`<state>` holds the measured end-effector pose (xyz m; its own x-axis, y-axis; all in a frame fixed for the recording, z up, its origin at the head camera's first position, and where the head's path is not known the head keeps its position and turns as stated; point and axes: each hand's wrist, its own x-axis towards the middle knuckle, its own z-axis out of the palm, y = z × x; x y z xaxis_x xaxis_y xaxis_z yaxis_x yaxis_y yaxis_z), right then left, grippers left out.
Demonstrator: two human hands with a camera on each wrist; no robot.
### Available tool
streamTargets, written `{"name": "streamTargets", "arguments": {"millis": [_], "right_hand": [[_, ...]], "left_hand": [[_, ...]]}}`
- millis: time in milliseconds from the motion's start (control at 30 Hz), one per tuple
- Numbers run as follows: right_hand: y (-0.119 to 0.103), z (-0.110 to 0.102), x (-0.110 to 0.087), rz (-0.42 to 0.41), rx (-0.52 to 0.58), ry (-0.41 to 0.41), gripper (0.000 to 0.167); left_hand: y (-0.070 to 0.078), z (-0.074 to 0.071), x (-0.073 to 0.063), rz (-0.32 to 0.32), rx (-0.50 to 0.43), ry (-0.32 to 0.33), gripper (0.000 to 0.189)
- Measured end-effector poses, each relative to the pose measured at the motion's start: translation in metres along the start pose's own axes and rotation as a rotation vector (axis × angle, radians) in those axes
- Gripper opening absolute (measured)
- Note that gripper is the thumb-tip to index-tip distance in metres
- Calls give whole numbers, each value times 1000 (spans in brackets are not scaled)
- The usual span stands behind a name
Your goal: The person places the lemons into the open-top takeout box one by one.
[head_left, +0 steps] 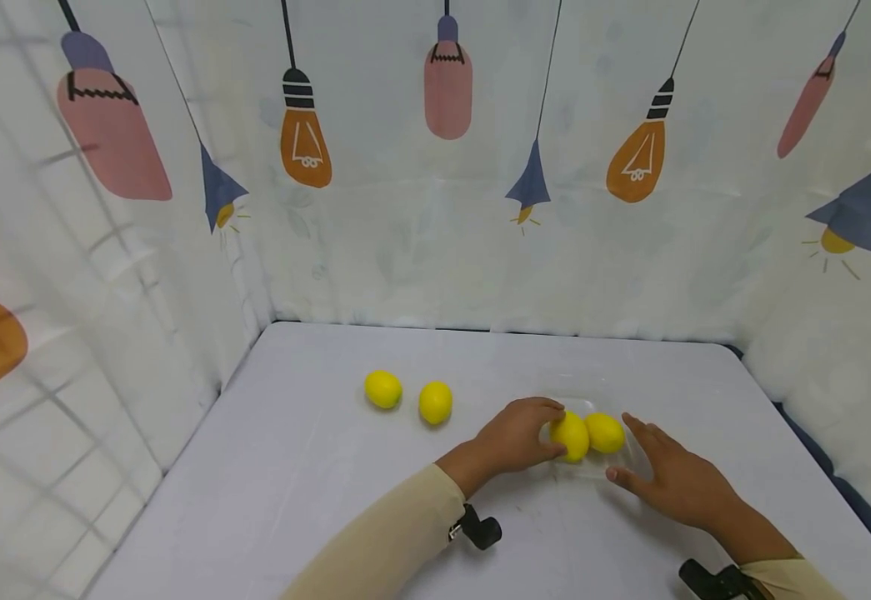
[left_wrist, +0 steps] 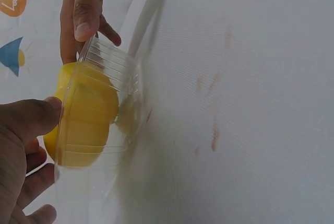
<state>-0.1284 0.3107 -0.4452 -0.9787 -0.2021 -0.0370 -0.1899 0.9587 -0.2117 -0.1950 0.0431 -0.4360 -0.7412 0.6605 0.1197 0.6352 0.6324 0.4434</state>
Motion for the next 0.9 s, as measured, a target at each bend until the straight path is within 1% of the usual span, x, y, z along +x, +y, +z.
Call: {"name": "streamTargets", "arguments": {"millis": [200,433,600,700,900], "right_hand": [[0,0,0,9,-6,-11,103],[-2,-1,0,18,-3,-31,105],[-3,-2,0,32,-13,-46,107],[-3,-3,0,34,-11,-46,107],[-4,-4,0,46,-14,-55,107]], "left_hand": [[-2,-5,-5,21,-22,26,51],[-15,-14,-16,50,-47,55,47],[-24,-25,-25,29,-63,52,47],[-31,-29,-29,14,-57,50,48],[-46,-35,-36,7,-61,76,49]]}}
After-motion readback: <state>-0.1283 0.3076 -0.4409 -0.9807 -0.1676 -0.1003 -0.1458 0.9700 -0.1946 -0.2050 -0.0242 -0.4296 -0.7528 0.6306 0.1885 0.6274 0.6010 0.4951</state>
